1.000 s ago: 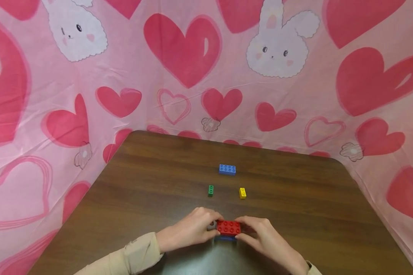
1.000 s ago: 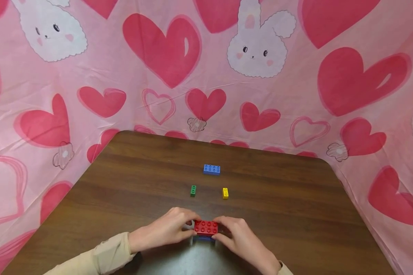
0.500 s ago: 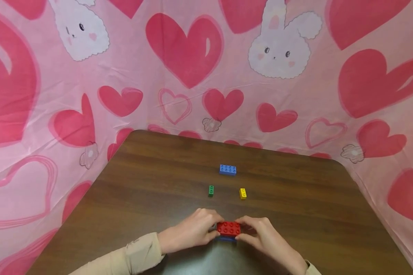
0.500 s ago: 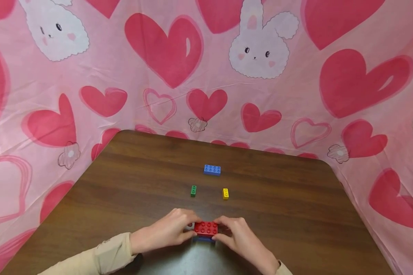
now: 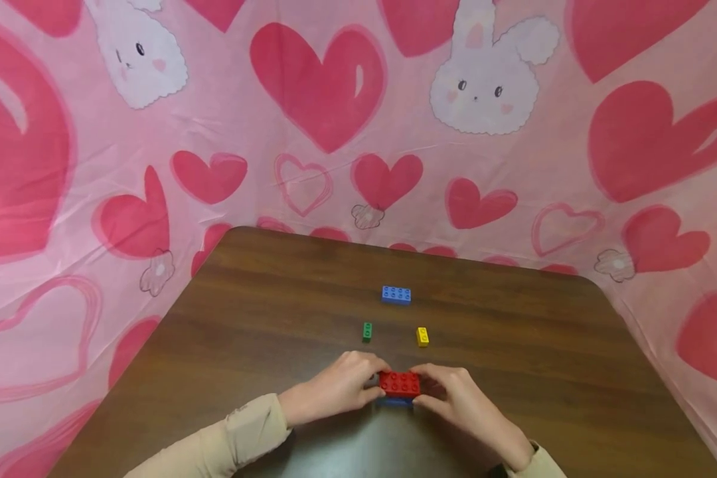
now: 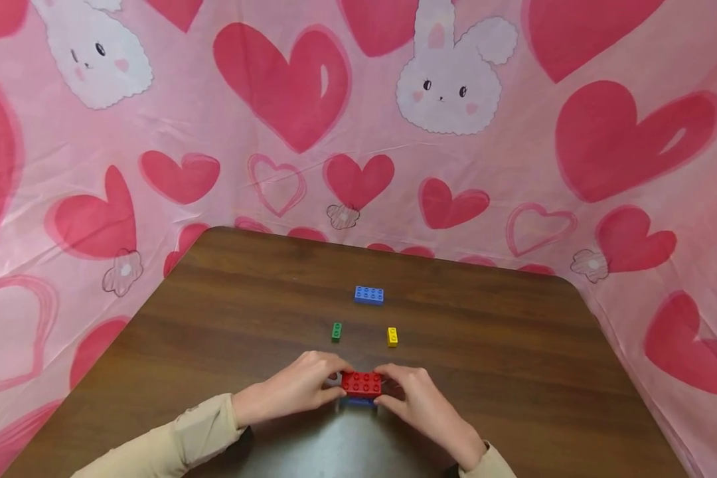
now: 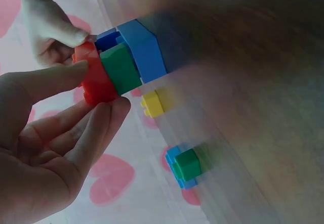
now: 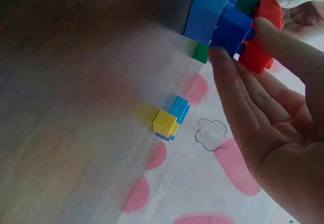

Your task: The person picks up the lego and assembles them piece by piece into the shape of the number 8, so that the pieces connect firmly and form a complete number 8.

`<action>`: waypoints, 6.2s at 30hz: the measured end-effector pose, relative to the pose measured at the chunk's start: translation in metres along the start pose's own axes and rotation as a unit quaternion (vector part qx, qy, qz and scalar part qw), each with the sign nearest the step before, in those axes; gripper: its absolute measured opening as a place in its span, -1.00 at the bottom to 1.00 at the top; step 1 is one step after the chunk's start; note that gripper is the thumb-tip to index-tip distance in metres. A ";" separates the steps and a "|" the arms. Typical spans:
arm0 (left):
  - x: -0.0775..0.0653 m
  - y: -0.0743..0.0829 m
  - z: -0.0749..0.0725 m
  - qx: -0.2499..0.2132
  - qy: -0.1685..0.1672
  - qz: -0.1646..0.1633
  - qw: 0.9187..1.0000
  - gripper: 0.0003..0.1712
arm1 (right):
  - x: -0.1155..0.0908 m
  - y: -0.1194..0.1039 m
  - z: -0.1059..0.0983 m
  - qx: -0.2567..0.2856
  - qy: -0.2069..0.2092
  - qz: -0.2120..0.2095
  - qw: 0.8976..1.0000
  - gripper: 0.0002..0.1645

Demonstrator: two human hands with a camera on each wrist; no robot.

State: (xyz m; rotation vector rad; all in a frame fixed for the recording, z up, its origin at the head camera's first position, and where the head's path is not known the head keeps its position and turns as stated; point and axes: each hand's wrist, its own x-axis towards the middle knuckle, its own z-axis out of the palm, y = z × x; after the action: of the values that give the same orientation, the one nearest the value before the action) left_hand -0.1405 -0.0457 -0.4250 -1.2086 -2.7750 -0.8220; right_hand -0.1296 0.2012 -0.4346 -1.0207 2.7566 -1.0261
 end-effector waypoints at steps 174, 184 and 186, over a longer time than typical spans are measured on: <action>0.039 -0.064 -0.013 -0.005 0.006 -0.097 0.995 -0.70 | -0.002 -0.003 0.002 -0.163 0.002 -0.034 0.986 -0.48; 0.027 -0.049 -0.019 -0.017 0.005 -0.086 0.996 -0.68 | 0.000 -0.004 0.001 -0.164 -0.003 -0.023 0.986 -0.48; 0.025 -0.046 -0.021 -0.016 0.005 -0.079 0.997 -0.68 | 0.000 -0.004 0.000 -0.165 -0.003 -0.023 0.986 -0.48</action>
State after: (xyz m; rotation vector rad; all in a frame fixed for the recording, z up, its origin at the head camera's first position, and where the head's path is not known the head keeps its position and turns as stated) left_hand -0.1932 -0.0644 -0.4227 -0.9973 -2.8893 -0.8825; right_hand -0.1267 0.1986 -0.4323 -1.1215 2.9748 -0.5776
